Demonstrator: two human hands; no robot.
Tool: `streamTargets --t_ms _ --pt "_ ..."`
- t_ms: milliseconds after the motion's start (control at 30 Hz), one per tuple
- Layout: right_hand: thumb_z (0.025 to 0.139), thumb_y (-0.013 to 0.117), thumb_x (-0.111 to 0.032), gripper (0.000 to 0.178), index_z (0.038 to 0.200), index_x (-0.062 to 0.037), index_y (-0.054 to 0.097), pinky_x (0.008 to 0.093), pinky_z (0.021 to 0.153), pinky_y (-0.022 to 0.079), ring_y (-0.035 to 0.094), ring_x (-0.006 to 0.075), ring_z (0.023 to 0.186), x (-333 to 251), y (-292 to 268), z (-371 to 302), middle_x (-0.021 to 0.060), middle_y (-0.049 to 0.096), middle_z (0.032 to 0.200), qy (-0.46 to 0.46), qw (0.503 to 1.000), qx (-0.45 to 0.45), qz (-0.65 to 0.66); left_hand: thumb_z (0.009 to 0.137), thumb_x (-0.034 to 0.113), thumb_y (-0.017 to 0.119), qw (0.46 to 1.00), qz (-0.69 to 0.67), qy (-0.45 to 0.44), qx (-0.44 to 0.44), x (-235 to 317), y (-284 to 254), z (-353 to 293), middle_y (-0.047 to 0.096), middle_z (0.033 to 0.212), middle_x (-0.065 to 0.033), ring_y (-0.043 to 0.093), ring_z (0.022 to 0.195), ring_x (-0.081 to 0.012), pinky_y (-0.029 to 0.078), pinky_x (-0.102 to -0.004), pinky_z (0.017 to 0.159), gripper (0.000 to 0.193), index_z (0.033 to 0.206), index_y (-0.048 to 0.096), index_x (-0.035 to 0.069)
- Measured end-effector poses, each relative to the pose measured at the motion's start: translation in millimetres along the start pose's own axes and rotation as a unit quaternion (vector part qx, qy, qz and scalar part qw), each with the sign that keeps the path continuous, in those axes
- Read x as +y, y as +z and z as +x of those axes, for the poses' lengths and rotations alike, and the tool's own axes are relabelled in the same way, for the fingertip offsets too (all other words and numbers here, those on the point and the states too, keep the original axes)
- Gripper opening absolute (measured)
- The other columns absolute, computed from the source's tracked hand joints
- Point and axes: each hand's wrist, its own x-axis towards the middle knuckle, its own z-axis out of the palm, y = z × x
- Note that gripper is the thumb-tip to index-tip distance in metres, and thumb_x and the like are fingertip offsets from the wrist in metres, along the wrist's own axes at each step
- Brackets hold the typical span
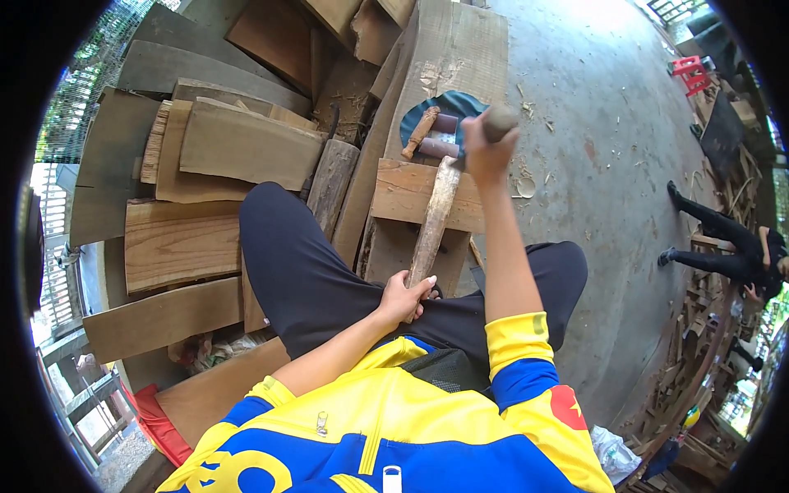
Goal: Carving a piece of wood using a chisel and a wooden mallet.
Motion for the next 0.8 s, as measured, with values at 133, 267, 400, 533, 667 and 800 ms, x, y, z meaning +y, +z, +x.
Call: streamTargets --t_ms 133,267,400,533,667,800 --pt "0.081 0.063 0.0 0.02 0.07 -0.0082 0.049 0.023 0.042 0.037 0.048 0.0093 0.044 63 -24 -19 -0.0004 0.05 0.057 -0.029 0.992 -0.056 -0.107 0.085 0.036 0.071 1.0 0.002 0.002 -0.029 0 1 1 0.06 0.069 -0.0051 0.054 0.044 -0.0114 0.045 -0.027 0.04 0.042 0.097 0.056 -0.001" --pt "0.083 0.062 -0.001 0.016 0.072 -0.0072 0.052 0.021 0.052 0.042 0.052 0.0065 0.054 36 -37 -32 -0.0008 0.054 0.063 -0.001 0.991 -0.111 -0.079 0.09 0.047 0.062 0.998 -0.047 -0.014 -0.033 7 5 -4 0.057 0.066 -0.0037 0.053 0.043 -0.0117 0.045 -0.0275 0.04 0.048 0.097 0.056 0.0" --pt "0.078 0.07 -0.007 0.012 0.081 -0.0003 0.061 0.0292 0.079 0.047 0.059 0.0151 0.084 -25 -34 -54 0.0074 0.063 0.087 0.01 0.982 -0.163 -0.096 0.094 0.057 0.049 0.995 -0.054 -0.068 -0.04 13 8 -4 0.055 0.071 -0.0039 0.049 0.045 -0.0112 0.044 -0.0259 0.042 0.053 0.102 0.051 0.005" --pt "0.072 0.074 -0.01 0.02 0.089 -0.0045 0.064 0.0387 0.087 0.046 0.058 0.0318 0.097 -65 -23 -95 0.0142 0.062 0.1 -0.131 0.89 -0.229 -0.371 0.095 0.053 0.049 0.981 -0.16 -0.08 -0.075 11 12 -2 0.057 0.083 -0.0126 0.066 0.059 -0.0251 0.055 -0.0334 0.047 0.06 0.11 0.047 -0.005" --pt "0.071 0.075 -0.006 0.027 0.097 -0.004 0.065 0.0411 0.089 0.049 0.06 0.0355 0.101 -83 -36 -141 0.016 0.063 0.108 -0.126 0.863 -0.254 -0.418 0.097 0.049 0.047 0.953 -0.26 -0.081 -0.131 17 26 -8 0.058 0.086 -0.0147 0.068 0.063 -0.0296 0.057 -0.0337 0.051 0.057 0.111 0.047 -0.007" --pt "0.073 0.071 -0.001 0.03 0.103 -0.0022 0.064 0.0435 0.094 0.05 0.057 0.0398 0.115 -88 -58 -182 0.0212 0.06 0.122 -0.098 0.84 -0.272 -0.459 0.097 0.047 0.05 0.955 -0.265 -0.043 -0.126 13 25 -8 0.06 0.083 -0.0123 0.061 0.053 -0.0204 0.05 -0.0289 0.045 0.049 0.104 0.053 -0.001"
